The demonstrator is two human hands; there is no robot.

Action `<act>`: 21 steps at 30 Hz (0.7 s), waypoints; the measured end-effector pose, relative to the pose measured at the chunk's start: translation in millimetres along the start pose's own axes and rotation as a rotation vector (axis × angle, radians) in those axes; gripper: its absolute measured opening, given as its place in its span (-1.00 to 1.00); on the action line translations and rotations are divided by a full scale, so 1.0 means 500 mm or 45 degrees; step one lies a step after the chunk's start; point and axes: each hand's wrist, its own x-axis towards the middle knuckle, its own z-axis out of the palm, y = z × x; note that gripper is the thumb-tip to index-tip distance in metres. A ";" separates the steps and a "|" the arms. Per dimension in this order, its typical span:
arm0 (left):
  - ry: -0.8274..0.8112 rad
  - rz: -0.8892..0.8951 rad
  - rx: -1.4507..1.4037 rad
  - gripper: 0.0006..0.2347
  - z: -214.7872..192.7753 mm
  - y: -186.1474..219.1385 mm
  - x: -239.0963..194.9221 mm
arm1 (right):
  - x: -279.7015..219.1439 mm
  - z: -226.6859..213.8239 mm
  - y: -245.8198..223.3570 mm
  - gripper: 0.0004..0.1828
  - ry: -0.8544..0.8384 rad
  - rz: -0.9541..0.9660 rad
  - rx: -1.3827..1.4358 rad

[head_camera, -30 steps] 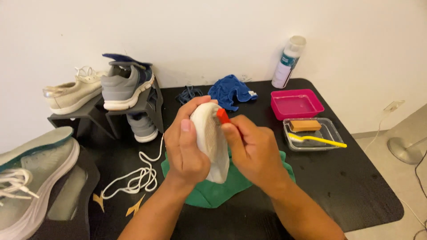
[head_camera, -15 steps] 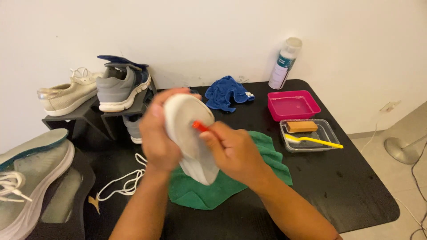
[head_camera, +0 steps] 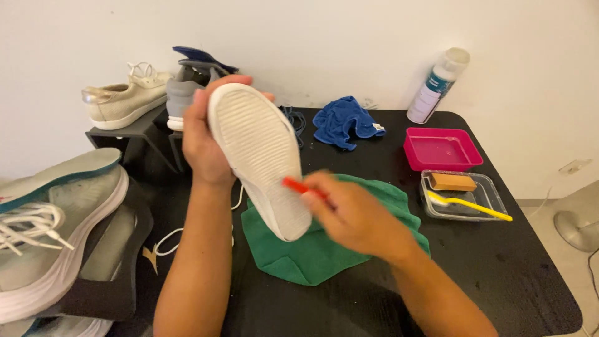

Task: The person scrubs the sole of a white sneaker using a yellow brush, then switches to a red brush to continue cleaning the same area. The shoe is held over a green towel on a black table while other shoes are visible on a rack nearby.

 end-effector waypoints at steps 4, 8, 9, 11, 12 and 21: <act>-0.206 -0.008 -0.101 -0.49 0.024 0.002 -0.006 | -0.007 -0.040 0.004 -0.69 0.407 -0.126 -0.009; -0.337 -0.146 -0.099 -0.52 0.054 0.035 -0.033 | 0.007 -0.064 -0.054 -0.77 0.536 -0.309 -0.262; -0.338 -0.152 -0.100 -0.52 0.054 0.032 -0.035 | 0.021 -0.071 -0.058 -0.77 0.539 -0.304 -0.260; -0.394 -0.223 -0.280 -0.52 0.054 0.025 -0.038 | 0.049 -0.090 -0.066 -0.86 0.628 -0.623 -0.301; -0.395 -0.223 -0.282 -0.52 0.055 0.026 -0.039 | 0.058 -0.094 -0.082 -0.86 0.628 -0.622 -0.303; -0.275 -0.226 -0.073 -0.54 0.066 0.042 -0.035 | 0.086 -0.082 -0.073 -0.88 0.518 -0.808 -0.612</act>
